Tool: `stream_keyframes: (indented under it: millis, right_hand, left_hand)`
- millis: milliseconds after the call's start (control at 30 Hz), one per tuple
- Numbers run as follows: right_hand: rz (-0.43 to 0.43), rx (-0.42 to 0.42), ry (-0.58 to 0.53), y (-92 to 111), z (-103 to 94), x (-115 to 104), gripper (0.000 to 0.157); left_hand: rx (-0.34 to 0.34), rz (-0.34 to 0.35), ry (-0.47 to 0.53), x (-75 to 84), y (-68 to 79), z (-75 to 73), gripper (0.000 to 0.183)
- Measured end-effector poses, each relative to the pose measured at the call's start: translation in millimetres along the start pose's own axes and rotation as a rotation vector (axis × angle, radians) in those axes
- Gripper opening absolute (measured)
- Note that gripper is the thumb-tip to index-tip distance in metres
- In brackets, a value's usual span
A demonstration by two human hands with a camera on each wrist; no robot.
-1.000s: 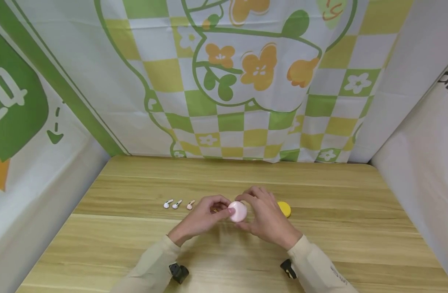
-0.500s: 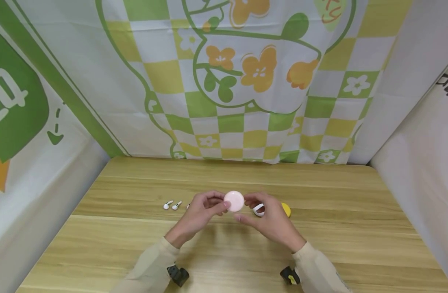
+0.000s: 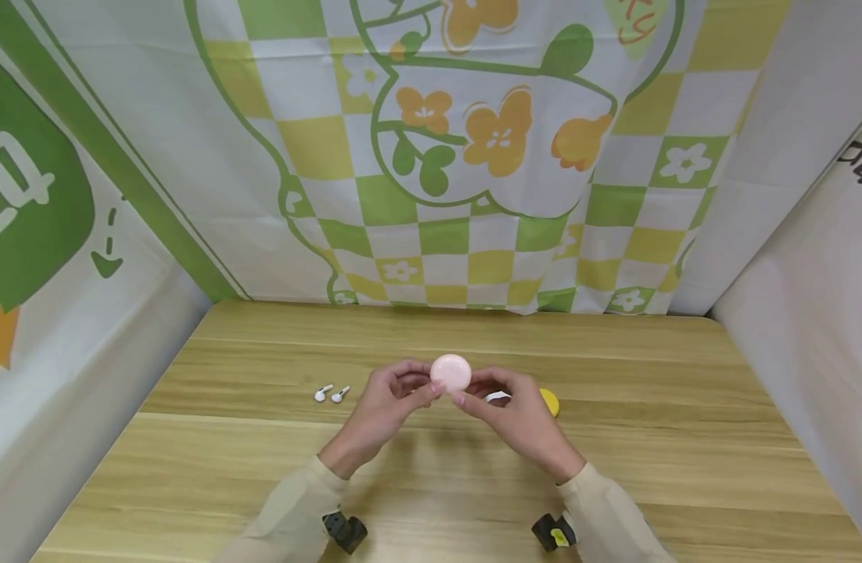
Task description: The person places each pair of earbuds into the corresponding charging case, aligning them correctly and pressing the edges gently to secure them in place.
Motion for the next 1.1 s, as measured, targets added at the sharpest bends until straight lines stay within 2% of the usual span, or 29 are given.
stream_keyframes:
  millis: [267, 467, 633, 833, 1100]
  right_hand:
    - [0.001, 0.022, -0.055, 0, 0.7, -2, 0.027]
    - [-0.022, 0.031, -0.13, 1, 1.1, -4, 0.026]
    - [-0.033, 0.016, -0.147, 2, 0.0, -8, 0.026]
    - [-0.033, -0.002, -0.152, 1, -0.7, -10, 0.028]
    - [-0.042, -0.015, -0.147, -1, 1.4, -8, 0.031]
  left_hand:
    - [-0.009, 0.031, -0.021, 4.8, 1.3, 2.2, 0.026]
    - [-0.051, 0.059, -0.102, 8.5, 2.2, 0.0, 0.027]
    - [-0.07, 0.069, -0.142, 11.2, 0.1, -4.2, 0.027]
    - [-0.08, 0.083, -0.125, 15.1, -0.3, -6.9, 0.027]
    - [-0.054, 0.095, -0.09, 17.4, 1.9, -5.9, 0.026]
Point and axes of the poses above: each hand's wrist, its own y-axis away from the middle knuckle, its own z-axis out of the palm, x = y × z, the point moved 4 cm from there along -y, towards the middle knuckle
